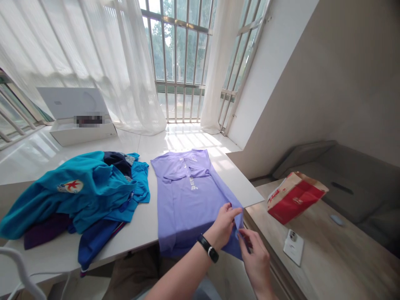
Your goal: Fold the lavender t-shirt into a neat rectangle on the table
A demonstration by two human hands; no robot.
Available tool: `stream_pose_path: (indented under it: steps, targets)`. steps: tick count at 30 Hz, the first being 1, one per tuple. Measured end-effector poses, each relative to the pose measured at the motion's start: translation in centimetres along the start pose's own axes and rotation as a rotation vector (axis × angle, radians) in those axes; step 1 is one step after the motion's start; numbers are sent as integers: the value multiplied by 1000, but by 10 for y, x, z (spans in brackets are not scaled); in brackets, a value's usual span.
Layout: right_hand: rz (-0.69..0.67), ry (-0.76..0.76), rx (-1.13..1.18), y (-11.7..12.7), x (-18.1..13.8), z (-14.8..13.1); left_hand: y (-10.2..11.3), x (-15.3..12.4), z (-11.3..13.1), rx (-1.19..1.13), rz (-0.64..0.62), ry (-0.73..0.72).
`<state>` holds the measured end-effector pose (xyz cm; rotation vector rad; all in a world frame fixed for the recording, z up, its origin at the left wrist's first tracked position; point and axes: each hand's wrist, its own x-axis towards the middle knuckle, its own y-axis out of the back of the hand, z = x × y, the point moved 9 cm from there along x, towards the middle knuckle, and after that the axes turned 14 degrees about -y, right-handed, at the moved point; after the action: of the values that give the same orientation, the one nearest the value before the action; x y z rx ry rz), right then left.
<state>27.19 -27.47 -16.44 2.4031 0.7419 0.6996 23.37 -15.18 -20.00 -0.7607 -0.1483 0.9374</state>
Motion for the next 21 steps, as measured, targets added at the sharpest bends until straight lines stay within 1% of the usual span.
stream_pose_path:
  steps: [2,4,6,8,11,14,16,18,20,21]
  targets:
    - [22,-5,-9,-1,-6,3,-5,5,1,-30,29,7]
    - [34,-3,-22,-5,-12,10,-7,7,5,-44,33,-29]
    - [23,-1,-25,-12,-18,18,-6,6,8,-47,12,-90]
    - [7,-13,-14,-20,-24,26,-1,1,6,-16,-9,-133]
    - [3,-51,19,-29,-30,34,14,-9,-9,124,-24,-111]
    - [-55,-53,50,-33,-29,39,26,-17,-24,269,-53,-112]
    - [-92,-43,63,-28,-24,45,32,-21,-30,330,-70,-155]
    - [-80,-55,68,-16,-12,53,36,-23,-37,339,-84,-178]
    - [-41,-68,65,-4,9,55,39,-24,-46,310,-105,-172]
    - [-30,-62,61,0,22,51,40,-23,-50,303,-114,-162]
